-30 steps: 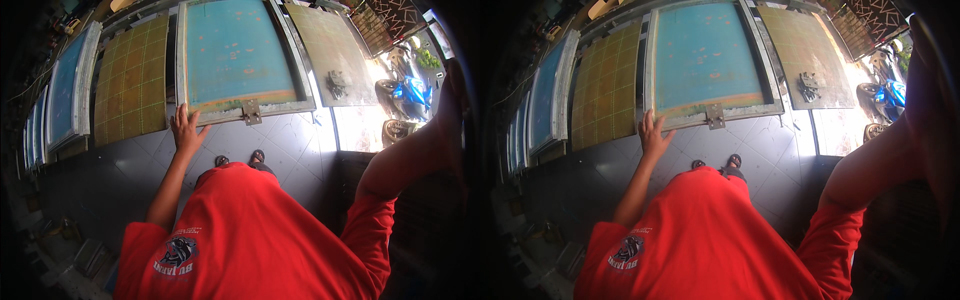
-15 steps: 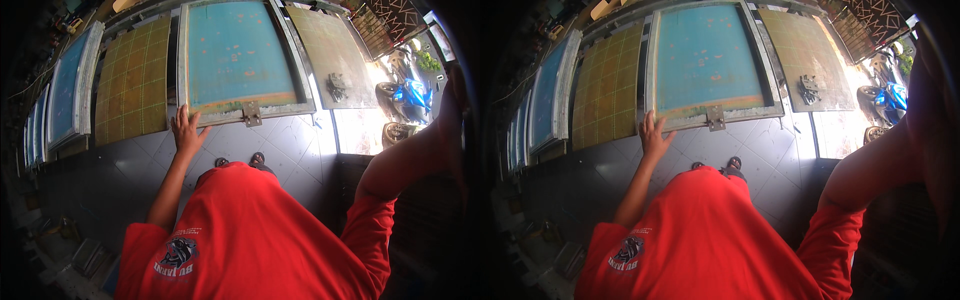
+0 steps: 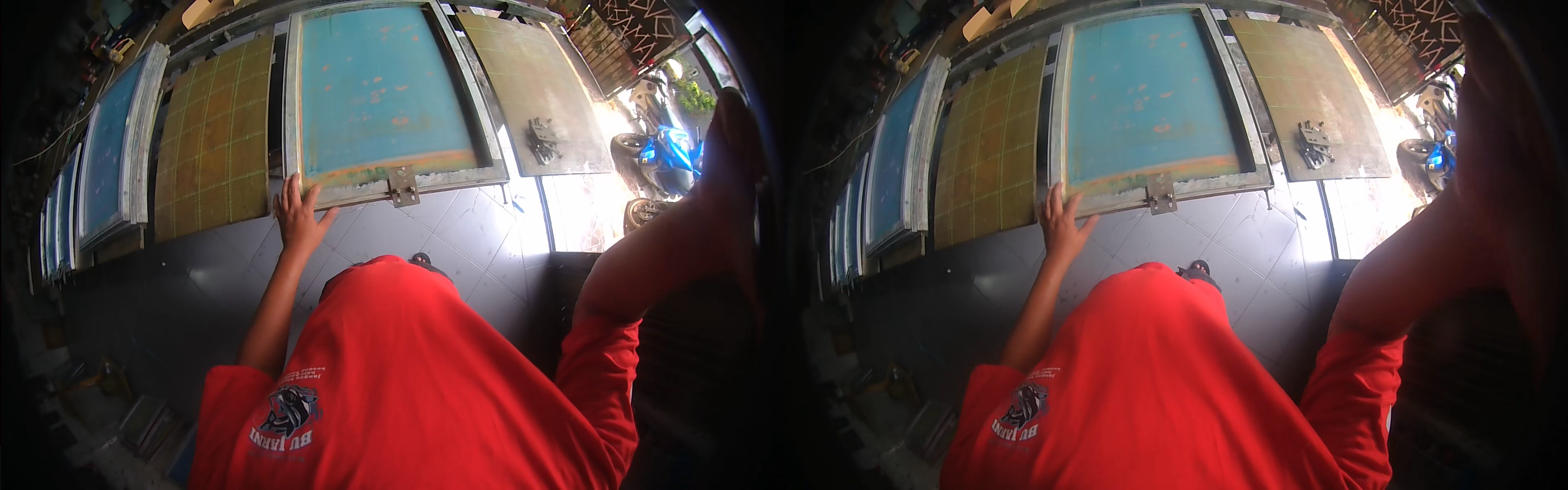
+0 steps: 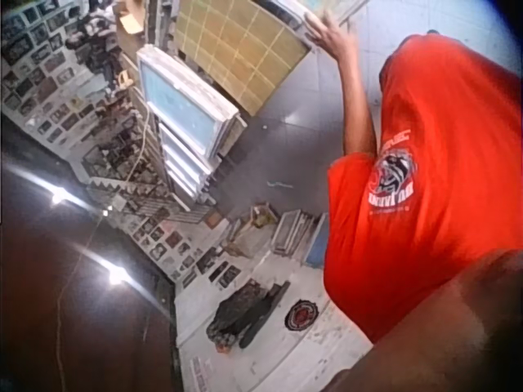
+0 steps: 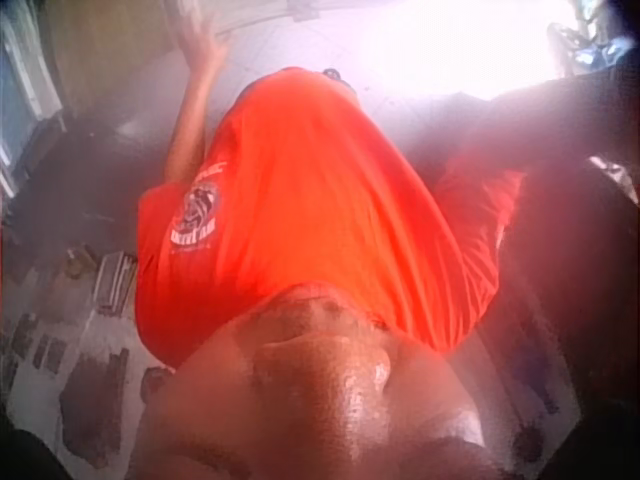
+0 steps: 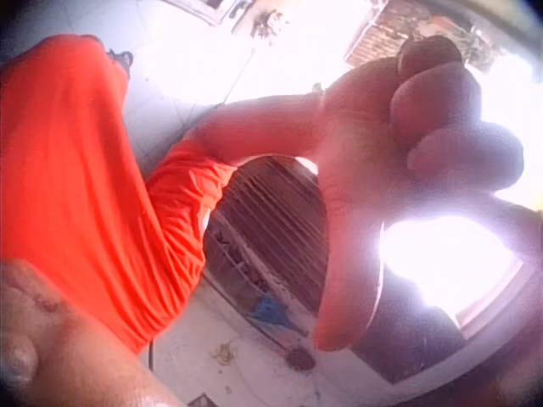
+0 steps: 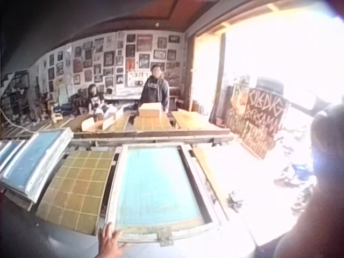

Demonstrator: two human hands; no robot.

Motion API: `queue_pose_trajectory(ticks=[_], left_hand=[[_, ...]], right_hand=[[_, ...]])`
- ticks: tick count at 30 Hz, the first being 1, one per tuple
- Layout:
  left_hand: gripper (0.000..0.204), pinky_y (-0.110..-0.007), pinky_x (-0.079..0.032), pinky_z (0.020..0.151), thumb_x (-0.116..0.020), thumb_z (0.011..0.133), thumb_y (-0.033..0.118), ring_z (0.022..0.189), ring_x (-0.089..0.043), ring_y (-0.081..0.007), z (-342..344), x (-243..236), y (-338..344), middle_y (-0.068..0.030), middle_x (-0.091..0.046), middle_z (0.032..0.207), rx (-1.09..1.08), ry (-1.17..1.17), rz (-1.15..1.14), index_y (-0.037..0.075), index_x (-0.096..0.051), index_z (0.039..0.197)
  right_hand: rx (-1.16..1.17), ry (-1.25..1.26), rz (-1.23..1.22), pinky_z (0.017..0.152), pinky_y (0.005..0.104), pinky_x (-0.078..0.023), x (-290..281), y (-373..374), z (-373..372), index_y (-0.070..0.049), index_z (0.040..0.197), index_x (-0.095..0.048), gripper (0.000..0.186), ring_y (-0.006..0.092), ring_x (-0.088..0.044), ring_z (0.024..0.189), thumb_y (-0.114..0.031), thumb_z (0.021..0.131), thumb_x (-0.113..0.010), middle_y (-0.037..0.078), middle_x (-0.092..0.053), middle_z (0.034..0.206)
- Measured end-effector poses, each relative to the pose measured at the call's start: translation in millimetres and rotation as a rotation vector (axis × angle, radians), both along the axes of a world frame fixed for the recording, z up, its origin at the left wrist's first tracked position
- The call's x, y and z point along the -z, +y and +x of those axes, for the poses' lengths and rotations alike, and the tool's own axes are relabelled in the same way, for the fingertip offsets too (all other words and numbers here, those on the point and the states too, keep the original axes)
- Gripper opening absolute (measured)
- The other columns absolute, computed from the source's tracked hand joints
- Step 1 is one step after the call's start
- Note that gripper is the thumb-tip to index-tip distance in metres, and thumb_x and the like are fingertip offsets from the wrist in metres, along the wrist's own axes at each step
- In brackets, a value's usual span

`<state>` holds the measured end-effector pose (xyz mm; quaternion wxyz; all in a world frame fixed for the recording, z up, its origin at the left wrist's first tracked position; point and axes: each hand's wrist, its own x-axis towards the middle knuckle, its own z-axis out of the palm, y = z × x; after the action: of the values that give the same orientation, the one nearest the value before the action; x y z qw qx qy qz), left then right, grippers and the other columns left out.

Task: The person places a screen printing frame onto a table and uses a wrench to tighten or loosen bolts on a metal bracket attached to the frame.

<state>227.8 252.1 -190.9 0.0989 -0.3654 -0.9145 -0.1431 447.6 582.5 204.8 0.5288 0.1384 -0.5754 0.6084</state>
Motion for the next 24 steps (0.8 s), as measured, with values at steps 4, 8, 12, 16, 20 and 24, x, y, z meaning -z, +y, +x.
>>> queue_pose_trajectory(ticks=[4,8,12,16,20,24], left_hand=[[0.058,-0.065,-0.019,0.108,-0.071,0.079,0.046,0.140,-0.026,-0.0354,-1.2,1.0,-2.7,-0.0174,-0.030,0.147,-0.033,-0.027,-0.026,0.013,-0.057,0.125],[0.058,-0.067,-0.014,0.109,-0.072,0.078,0.045,0.140,-0.026,-0.0341,8.0,-9.4,6.1,-0.0164,-0.033,0.146,-0.059,0.002,0.021,0.014,-0.057,0.125],[0.056,-0.066,-0.013,0.109,-0.074,0.076,0.044,0.138,-0.030,-0.0336,26.8,-30.7,32.5,-0.0133,-0.042,0.140,0.046,0.012,0.171,0.013,-0.060,0.121],[0.032,-0.054,-0.026,0.107,-0.079,0.072,0.025,0.123,-0.046,-0.0321,40.0,-33.2,80.4,-0.0091,-0.057,0.117,0.262,-0.064,0.328,0.011,-0.067,0.098],[0.027,-0.049,-0.033,0.102,-0.080,0.069,0.017,0.112,-0.051,-0.0315,42.0,-20.3,102.7,-0.0086,-0.059,0.106,0.367,-0.135,0.361,0.007,-0.066,0.090],[0.020,-0.046,-0.035,0.097,-0.077,0.071,0.015,0.104,-0.054,-0.0281,39.4,-13.3,106.7,-0.0068,-0.059,0.098,0.386,-0.151,0.436,0.006,-0.065,0.083]], right_hand=[[-0.018,-0.256,-0.115,0.049,0.0209,-0.025,65.5,-29.1,-36.6,0.001,0.102,-0.066,0.032,0.0027,-0.034,0.054,-0.028,0.095,-0.052,-0.006,-0.046,0.066],[0.197,-0.918,-0.057,0.056,0.0211,-0.038,224.8,-40.2,-66.0,-0.001,0.090,-0.069,0.020,0.0057,-0.050,0.062,-0.021,0.088,-0.070,-0.002,-0.059,0.069],[0.324,-1.316,0.124,0.061,0.0343,-0.047,319.7,-61.9,-72.9,-0.003,0.086,-0.073,0.025,0.0185,-0.059,0.065,-0.025,0.077,-0.078,0.008,-0.063,0.071],[0.386,-1.323,0.457,0.066,0.0391,-0.049,357.9,-76.7,-71.6,-0.007,0.090,-0.072,0.026,0.0291,-0.065,0.076,-0.027,0.075,-0.079,0.010,-0.066,0.084],[0.454,-1.316,0.528,0.068,0.0412,-0.051,354.1,-85.6,-72.9,-0.008,0.093,-0.070,0.028,0.0319,-0.066,0.080,-0.032,0.078,-0.073,0.010,-0.066,0.091],[0.472,-1.314,0.635,0.065,0.0428,-0.052,357.9,-82.7,-71.0,-0.008,0.088,-0.066,0.025,0.0332,-0.065,0.076,-0.031,0.080,-0.071,0.009,-0.064,0.089]])
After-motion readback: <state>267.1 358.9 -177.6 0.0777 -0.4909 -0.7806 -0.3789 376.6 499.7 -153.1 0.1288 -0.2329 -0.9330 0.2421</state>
